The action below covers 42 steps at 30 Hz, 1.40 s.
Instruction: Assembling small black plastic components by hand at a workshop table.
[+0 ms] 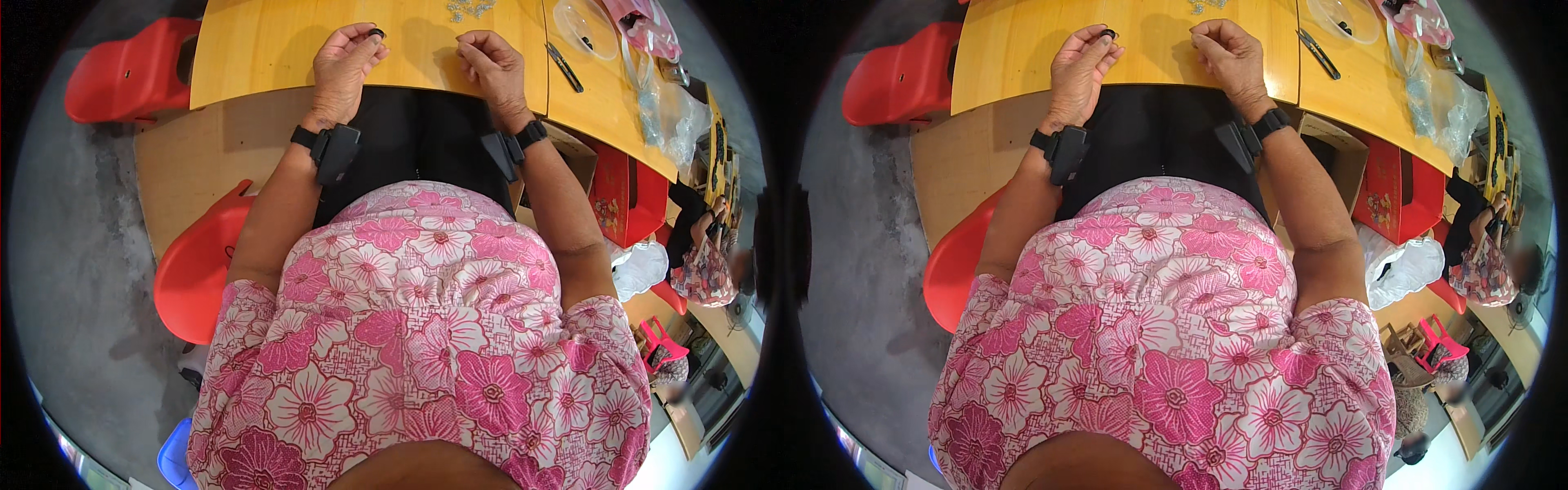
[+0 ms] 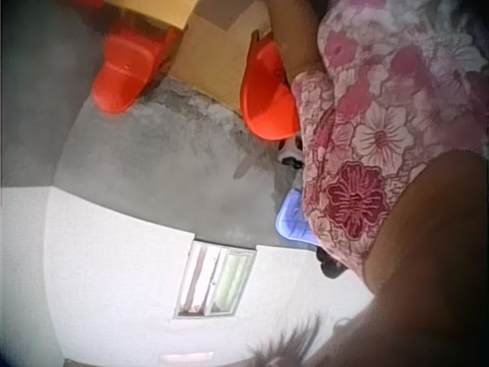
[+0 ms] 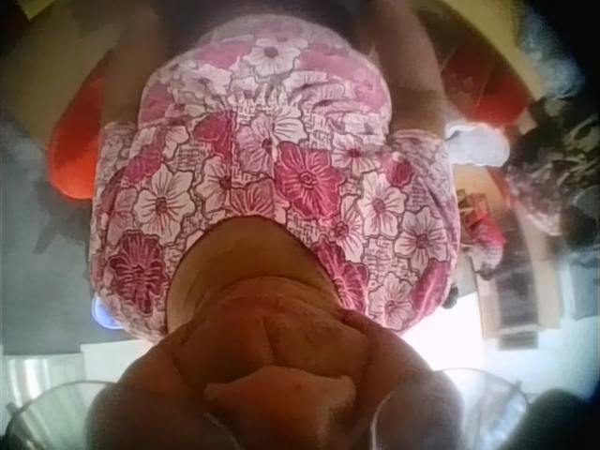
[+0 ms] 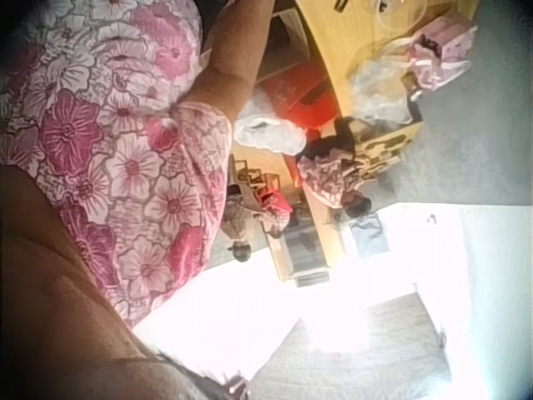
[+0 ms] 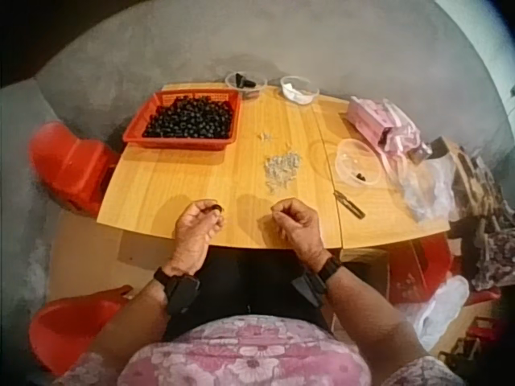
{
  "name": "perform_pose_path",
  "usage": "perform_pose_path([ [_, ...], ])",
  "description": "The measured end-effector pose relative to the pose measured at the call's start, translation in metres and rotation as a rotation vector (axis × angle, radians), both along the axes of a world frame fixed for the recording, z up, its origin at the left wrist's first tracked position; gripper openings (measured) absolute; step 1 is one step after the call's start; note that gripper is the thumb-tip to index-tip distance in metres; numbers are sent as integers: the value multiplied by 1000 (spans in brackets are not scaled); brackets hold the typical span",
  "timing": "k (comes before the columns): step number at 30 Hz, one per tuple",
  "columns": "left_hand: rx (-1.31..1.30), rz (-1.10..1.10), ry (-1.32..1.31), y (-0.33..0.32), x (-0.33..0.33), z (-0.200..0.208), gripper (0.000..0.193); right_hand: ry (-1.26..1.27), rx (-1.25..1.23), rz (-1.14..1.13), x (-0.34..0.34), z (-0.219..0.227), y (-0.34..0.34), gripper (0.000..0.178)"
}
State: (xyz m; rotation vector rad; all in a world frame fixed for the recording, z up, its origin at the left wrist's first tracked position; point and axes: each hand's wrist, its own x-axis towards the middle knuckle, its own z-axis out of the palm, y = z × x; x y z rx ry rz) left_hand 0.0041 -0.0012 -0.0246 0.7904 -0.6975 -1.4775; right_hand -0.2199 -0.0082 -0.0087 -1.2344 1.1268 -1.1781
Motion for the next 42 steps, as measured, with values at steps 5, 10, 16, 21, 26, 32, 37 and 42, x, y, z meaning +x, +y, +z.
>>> perform_pose_path([
  [5,-15,2,-56,13,3,0,19,389,-92,701,0,16,45,10],
  [10,18,-3,-107,19,4,3,20,1013,-534,955,30,18,73,19],
  [16,48,3,-21,22,1,2,18,1277,-709,1137,41,-6,81,17],
  [21,58,6,-55,24,3,2,18,1364,-649,1228,48,-3,84,16],
  [26,68,-3,-76,22,3,5,18,1378,-585,1223,50,-7,84,16],
  [32,93,-91,-32,27,4,11,20,977,-463,1114,37,-1,63,13],
  [37,73,-173,28,24,-1,11,21,245,161,355,27,27,45,14],
  [42,63,-216,16,18,-14,15,21,-149,235,100,25,29,22,22],
])
